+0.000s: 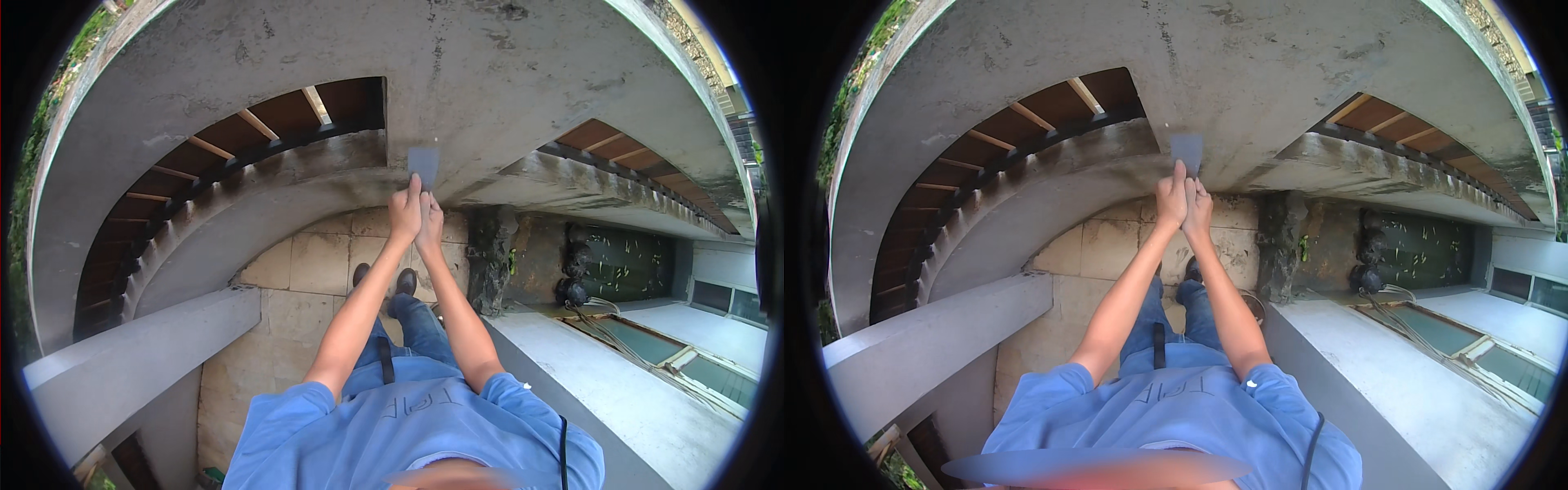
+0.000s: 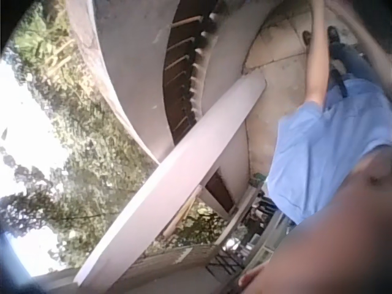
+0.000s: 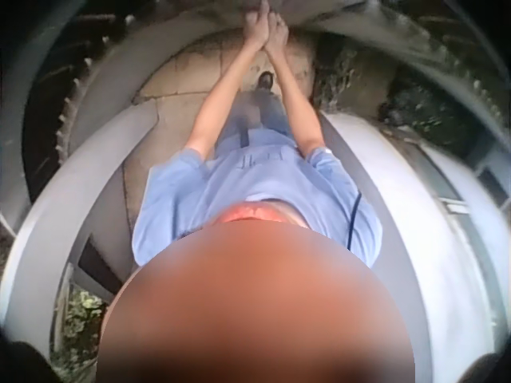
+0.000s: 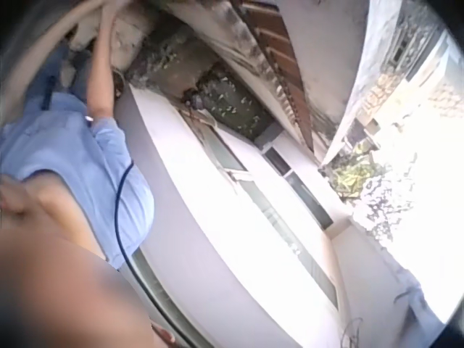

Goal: Scraping old paint or residue from an outdoor concrete wall using a metal scraper.

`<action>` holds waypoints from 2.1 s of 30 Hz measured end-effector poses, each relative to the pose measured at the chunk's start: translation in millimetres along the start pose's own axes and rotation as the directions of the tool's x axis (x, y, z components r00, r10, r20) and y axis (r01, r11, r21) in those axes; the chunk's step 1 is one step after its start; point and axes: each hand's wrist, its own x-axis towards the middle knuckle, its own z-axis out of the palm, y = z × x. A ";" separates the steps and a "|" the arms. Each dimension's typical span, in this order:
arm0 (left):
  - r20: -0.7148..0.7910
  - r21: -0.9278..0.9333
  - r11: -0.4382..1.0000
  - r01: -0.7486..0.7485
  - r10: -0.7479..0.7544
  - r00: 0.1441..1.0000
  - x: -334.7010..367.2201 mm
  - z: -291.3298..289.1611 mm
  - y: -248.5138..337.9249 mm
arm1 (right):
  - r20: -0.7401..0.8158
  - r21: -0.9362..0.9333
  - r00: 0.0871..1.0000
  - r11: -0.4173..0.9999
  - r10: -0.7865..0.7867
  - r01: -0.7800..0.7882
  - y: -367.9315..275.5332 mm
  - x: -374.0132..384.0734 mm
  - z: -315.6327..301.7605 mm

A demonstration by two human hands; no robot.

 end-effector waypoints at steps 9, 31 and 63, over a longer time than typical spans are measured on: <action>0.043 0.006 0.993 0.119 -0.119 0.992 16.9 1.7 27.9 | -0.033 -0.020 0.996 0.996 0.081 -0.082 20.9 14.6 -1.7; 0.024 0.064 0.997 -0.036 0.034 0.999 46.4 -0.7 57.8 | 0.091 0.064 0.995 0.997 -0.047 0.041 -35.9 39.6 12.7; -0.070 0.003 0.992 0.126 -0.126 0.990 -6.9 -9.2 4.5 | 0.005 0.057 0.999 0.997 0.045 -0.045 38.9 -18.1 3.4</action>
